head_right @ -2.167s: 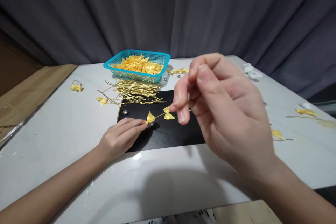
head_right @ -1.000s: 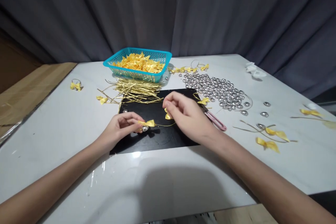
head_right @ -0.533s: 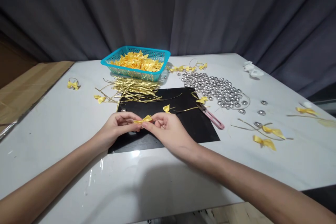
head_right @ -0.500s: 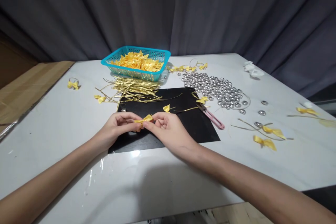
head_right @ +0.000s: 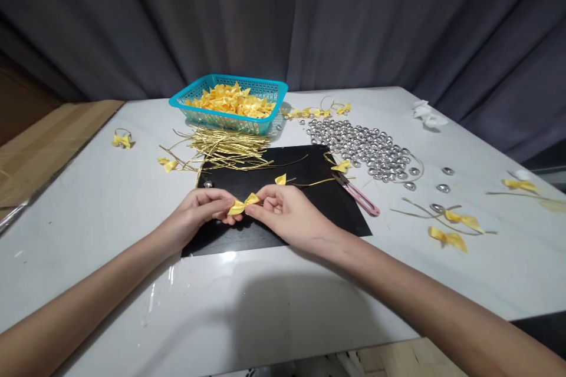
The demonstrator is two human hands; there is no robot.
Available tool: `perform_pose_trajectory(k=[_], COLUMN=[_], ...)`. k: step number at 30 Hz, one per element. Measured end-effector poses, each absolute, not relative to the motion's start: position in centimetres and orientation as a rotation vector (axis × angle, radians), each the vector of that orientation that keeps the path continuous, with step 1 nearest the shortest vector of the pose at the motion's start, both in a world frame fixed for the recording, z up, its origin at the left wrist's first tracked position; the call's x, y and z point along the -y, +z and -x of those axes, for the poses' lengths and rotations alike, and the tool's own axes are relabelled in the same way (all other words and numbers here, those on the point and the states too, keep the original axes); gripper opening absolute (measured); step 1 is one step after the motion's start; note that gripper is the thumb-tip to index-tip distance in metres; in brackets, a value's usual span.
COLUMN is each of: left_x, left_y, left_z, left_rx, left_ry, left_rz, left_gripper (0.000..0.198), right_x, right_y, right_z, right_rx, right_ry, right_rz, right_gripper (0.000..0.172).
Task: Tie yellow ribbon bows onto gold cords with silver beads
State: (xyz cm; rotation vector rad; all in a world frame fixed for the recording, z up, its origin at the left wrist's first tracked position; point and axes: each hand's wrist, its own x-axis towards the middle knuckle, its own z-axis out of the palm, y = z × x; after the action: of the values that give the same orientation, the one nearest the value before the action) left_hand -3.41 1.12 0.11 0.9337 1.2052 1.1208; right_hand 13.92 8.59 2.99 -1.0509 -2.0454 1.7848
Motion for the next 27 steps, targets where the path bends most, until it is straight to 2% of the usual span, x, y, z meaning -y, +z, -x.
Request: perform_pose_trajectory(k=[4, 9, 12, 16, 20, 27], left_x=[-1.2, -1.3, -1.3, -1.0, -0.8, -1.0], left_y=[0.0, 0.1, 0.2, 0.4, 0.4, 0.5], left_z=[3.4, 3.4, 3.3, 3.0, 2.3, 2.0], left_rx=[-1.168, -1.160, -1.176, -1.204, -1.268, -1.313], left_ry=[1.174, 1.222, 1.211, 1.115, 1.153, 1.192], left_rz=[-0.842, -0.769, -0.825, -0.987, -1.045, -1.023], left_gripper=[0.013, 0.012, 0.014, 0.012, 0.021, 0.032], right_x=[-8.4, -8.6, -8.9, -8.9, -8.5, -8.2], right_y=[2.5, 2.0, 1.8, 1.9, 2.5, 2.4], right_z=[-14.1, -14.2, -13.9, -13.6, -13.7, -13.6], right_rx=[1.929, 1.858, 1.872, 1.843, 1.857, 1.832], right_ry=[1.892, 1.906, 1.856, 1.890, 1.877, 1.933], right_rz=[0.996, 0.948, 0.900, 0.878, 0.959, 0.968], right_gripper=[0.035, 0.040, 0.028, 0.024, 0.016, 0.017])
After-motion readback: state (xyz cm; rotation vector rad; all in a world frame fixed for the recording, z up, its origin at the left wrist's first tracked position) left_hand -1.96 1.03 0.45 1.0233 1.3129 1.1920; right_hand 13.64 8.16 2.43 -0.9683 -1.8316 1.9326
